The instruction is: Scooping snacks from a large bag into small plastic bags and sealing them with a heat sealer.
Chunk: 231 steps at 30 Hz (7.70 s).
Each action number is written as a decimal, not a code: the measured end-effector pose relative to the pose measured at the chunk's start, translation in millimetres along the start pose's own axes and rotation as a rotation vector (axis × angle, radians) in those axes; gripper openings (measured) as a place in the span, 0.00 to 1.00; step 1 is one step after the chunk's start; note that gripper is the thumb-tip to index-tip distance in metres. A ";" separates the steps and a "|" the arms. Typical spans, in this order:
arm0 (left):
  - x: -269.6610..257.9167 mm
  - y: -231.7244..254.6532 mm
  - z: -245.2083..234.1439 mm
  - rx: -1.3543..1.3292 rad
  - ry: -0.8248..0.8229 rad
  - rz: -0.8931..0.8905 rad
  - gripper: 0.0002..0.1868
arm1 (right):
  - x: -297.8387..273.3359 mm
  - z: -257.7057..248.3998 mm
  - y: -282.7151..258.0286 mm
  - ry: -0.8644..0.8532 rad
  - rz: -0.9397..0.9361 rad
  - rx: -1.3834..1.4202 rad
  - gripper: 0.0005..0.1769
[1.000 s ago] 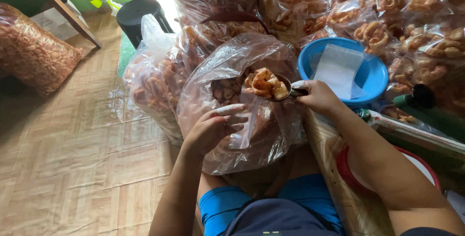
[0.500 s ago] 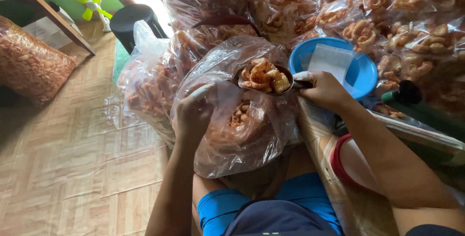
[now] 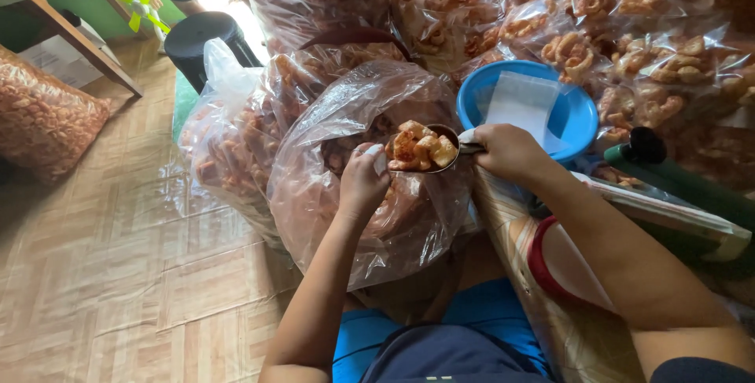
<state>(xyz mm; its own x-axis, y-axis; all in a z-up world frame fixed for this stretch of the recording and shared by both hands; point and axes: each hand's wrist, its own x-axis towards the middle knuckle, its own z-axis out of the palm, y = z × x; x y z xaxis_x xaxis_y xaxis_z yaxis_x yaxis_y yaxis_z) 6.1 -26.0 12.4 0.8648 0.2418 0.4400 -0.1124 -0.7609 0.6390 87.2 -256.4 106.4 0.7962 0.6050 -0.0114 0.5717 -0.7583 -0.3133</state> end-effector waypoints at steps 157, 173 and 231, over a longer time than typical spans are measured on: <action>-56.7 28.1 -49.8 -0.103 0.364 -0.075 0.36 | 36.5 29.0 -125.7 0.174 -0.267 -0.045 0.09; -67.9 -5.5 -80.0 -0.985 0.510 -0.352 0.30 | 73.0 131.0 -93.0 -0.007 -0.374 -0.215 0.08; -4.7 108.8 -22.4 -1.494 -0.318 -0.252 0.31 | -69.5 -40.1 -23.5 0.556 -0.275 0.777 0.28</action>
<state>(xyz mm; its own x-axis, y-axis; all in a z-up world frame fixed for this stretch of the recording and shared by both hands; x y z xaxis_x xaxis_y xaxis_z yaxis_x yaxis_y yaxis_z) -21.2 -96.5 94.0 0.9790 -0.0139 0.2035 -0.1549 0.5985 0.7860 26.3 -290.5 152.6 0.7488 0.3849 0.5395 0.6199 -0.1187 -0.7757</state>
